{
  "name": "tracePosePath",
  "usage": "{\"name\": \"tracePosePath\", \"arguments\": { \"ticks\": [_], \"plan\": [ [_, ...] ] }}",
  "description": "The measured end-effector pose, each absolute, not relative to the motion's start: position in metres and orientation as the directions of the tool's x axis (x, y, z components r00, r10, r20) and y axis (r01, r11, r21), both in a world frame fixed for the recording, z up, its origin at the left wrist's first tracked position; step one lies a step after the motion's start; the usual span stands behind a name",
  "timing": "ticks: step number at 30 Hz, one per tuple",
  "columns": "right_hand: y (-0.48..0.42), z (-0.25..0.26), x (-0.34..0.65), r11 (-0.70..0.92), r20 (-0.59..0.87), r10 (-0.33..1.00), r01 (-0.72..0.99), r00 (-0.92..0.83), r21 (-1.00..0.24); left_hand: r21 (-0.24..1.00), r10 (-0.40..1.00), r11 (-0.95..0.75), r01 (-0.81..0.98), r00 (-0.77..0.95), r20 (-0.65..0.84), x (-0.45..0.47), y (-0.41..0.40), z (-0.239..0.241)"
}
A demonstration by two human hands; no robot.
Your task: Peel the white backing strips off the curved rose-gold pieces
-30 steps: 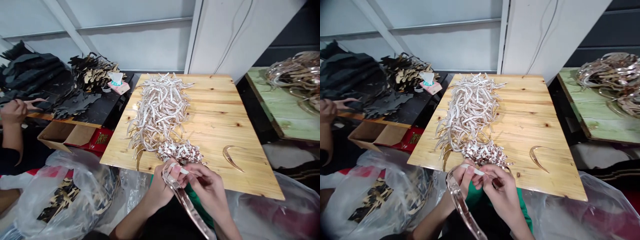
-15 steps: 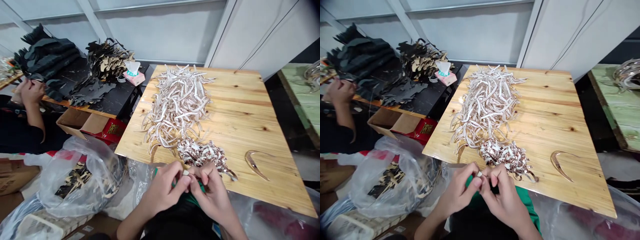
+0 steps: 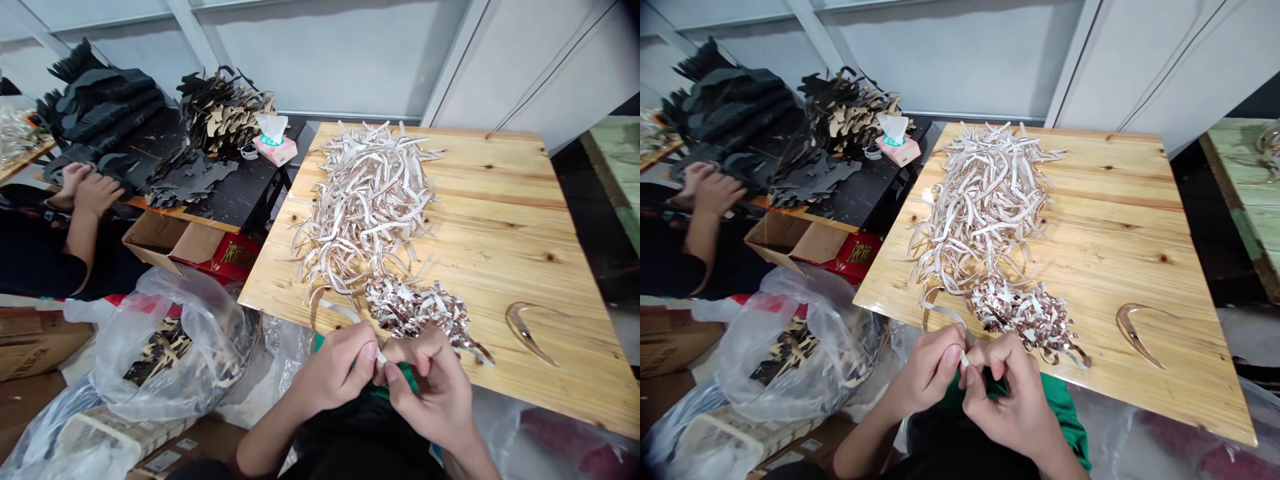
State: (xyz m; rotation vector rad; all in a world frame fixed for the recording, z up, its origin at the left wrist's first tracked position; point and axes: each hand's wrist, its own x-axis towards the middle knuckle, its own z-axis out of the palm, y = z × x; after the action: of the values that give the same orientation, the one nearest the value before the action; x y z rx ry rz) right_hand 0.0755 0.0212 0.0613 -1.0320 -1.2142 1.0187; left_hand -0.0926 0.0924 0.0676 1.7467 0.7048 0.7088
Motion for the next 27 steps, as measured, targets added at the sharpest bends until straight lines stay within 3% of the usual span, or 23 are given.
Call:
{"name": "tracePosePath", "arguments": {
  "ticks": [6, 11, 13, 16, 20, 24, 27],
  "plan": [
    [0.030, 0.073, 0.067, 0.327, 0.302, 0.940, -0.169, 0.155, -0.930, 0.980, 0.859, -0.110, -0.165, 0.480, 0.178, -0.076, 0.082, 0.056],
    [0.030, 0.073, 0.066, 0.353, 0.312, 0.929, -0.217, 0.201, -0.910, 0.885, 0.942, 0.144, -0.443, 0.334, 0.014, -0.056, 0.074, 0.055],
    [0.029, 0.070, 0.068, 0.293, 0.247, 0.949, -0.265, 0.196, -0.918, 0.862, 0.967, 0.136, -0.488, 0.254, -0.008, -0.054, 0.074, 0.054],
    [0.029, 0.065, 0.072, 0.140, 0.102, 0.984, -0.272, 0.150, -0.952, 0.917, 0.974, -0.026, -0.398, 0.198, 0.114, -0.061, 0.076, 0.052],
    [0.035, 0.065, 0.071, 0.000, -0.001, 0.994, -0.011, 0.107, -1.000, 0.949, 0.911, -0.294, -0.114, 0.266, 0.314, -0.077, 0.083, 0.049],
    [0.037, 0.068, 0.069, 0.046, 0.056, 0.994, 0.117, 0.090, -0.992, 0.922, 0.866, -0.383, -0.046, 0.329, 0.376, -0.082, 0.089, 0.051],
    [0.036, 0.067, 0.070, 0.108, 0.123, 0.989, 0.166, 0.086, -0.980, 0.940, 0.853, -0.341, 0.017, 0.425, 0.302, -0.080, 0.090, 0.052]
  ]
}}
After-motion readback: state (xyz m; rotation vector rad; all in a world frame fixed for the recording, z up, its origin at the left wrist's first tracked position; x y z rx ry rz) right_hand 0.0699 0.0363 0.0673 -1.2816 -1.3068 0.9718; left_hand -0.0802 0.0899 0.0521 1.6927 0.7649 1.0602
